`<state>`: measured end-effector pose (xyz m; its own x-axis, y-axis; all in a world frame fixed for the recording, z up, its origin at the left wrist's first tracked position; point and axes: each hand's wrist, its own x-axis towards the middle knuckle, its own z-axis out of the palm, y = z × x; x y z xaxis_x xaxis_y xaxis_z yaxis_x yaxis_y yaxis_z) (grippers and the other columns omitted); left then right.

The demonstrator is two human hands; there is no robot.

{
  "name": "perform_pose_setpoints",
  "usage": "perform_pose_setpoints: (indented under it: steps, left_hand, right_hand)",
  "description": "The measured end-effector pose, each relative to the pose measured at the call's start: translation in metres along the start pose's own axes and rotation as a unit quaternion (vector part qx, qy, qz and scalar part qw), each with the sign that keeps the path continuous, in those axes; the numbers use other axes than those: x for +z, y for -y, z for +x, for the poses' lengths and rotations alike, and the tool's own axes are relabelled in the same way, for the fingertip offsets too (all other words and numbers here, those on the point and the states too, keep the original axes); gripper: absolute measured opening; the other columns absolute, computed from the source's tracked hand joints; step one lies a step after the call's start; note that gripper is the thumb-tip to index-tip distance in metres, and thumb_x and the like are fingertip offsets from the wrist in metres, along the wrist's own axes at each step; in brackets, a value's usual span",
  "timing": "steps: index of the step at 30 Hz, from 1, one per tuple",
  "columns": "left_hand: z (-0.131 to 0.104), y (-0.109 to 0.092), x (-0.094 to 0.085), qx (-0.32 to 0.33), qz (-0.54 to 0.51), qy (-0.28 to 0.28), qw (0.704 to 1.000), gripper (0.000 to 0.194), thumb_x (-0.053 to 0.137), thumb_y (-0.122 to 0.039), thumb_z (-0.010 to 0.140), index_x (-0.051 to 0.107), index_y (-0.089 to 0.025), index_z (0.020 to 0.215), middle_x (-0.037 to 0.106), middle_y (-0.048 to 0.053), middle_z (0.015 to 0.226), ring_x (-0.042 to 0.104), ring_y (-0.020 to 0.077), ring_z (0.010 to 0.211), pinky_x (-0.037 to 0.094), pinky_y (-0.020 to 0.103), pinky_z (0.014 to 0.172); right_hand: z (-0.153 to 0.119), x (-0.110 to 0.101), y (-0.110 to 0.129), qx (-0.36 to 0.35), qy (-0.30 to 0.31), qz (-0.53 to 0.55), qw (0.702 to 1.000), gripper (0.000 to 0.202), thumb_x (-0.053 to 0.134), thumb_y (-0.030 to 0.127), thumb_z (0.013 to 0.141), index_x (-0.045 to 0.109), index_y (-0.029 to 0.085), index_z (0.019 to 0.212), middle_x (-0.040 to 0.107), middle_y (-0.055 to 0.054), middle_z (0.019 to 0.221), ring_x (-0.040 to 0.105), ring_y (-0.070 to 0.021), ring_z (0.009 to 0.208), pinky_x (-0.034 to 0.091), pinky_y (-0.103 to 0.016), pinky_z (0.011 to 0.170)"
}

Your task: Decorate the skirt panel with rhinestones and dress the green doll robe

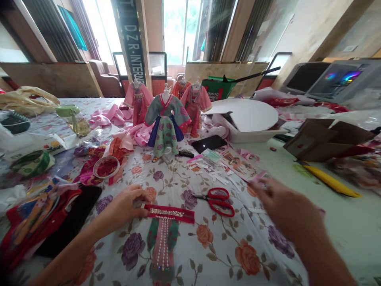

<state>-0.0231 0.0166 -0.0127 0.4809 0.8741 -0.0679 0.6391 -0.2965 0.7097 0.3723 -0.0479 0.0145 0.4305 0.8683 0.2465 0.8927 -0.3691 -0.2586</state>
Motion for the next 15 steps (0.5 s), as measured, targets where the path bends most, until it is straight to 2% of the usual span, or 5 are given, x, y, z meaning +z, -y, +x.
perform_pose_setpoints:
  steps: [2, 4, 7, 10, 15]
  left_hand:
    - [-0.001, 0.000, 0.000, 0.001, 0.007, 0.004, 1.000, 0.009, 0.069, -0.022, 0.066, 0.065, -0.020, 0.073, 0.058, 0.002, 0.086, 0.054, 0.0215, 0.089, 0.041, 0.029, 0.074]
    - [-0.002, 0.001, 0.000, 0.008, 0.003, 0.006, 1.000, 0.006, 0.068, -0.020, 0.067, 0.063, -0.020, 0.071, 0.057, 0.002, 0.085, 0.053, 0.0213, 0.089, 0.040, 0.029, 0.074]
    - [-0.002, 0.002, 0.002, 0.019, -0.006, -0.005, 1.000, 0.005, 0.066, -0.016, 0.068, 0.061, -0.019, 0.070, 0.057, 0.001, 0.082, 0.052, 0.0201, 0.086, 0.038, 0.030, 0.074]
    - [-0.001, 0.003, 0.004, 0.021, -0.047, -0.008, 0.999, 0.006, 0.063, -0.014, 0.070, 0.058, -0.018, 0.071, 0.058, 0.000, 0.076, 0.053, 0.0171, 0.077, 0.039, 0.028, 0.069]
    - [-0.001, -0.004, 0.012, -0.002, -0.239, -0.038, 0.970, 0.032, 0.061, -0.008, 0.070, 0.051, -0.020, 0.098, 0.058, -0.003, 0.073, 0.053, 0.0128, 0.068, 0.042, 0.025, 0.063]
  right_hand:
    - [-0.008, 0.002, 0.067, -0.111, 0.114, 0.097, 0.982, 0.027, 0.055, 0.044, 0.081, 0.066, 0.025, 0.096, 0.067, -0.007, 0.068, 0.060, -0.0238, 0.059, 0.043, -0.035, 0.059]
    - [-0.019, 0.009, 0.124, -0.234, 0.224, 0.189, 0.927, 0.029, 0.052, 0.044, 0.084, 0.066, 0.026, 0.102, 0.069, -0.006, 0.084, 0.063, -0.0219, 0.072, 0.046, -0.032, 0.067]
    - [-0.030, 0.027, 0.179, -0.375, 0.303, 0.271, 0.833, 0.023, 0.057, 0.032, 0.084, 0.065, 0.025, 0.104, 0.066, -0.006, 0.103, 0.059, -0.0214, 0.095, 0.043, -0.030, 0.082]
    - [-0.034, 0.050, 0.202, -0.395, 0.356, 0.302, 0.791, 0.016, 0.061, 0.023, 0.080, 0.065, 0.019, 0.095, 0.065, -0.004, 0.087, 0.057, -0.0177, 0.081, 0.042, -0.026, 0.071]
    - [-0.038, 0.075, 0.201, -0.277, 0.452, 0.429, 0.731, 0.013, 0.062, 0.026, 0.078, 0.063, 0.015, 0.086, 0.055, 0.002, 0.070, 0.047, -0.0102, 0.061, 0.035, -0.021, 0.056]
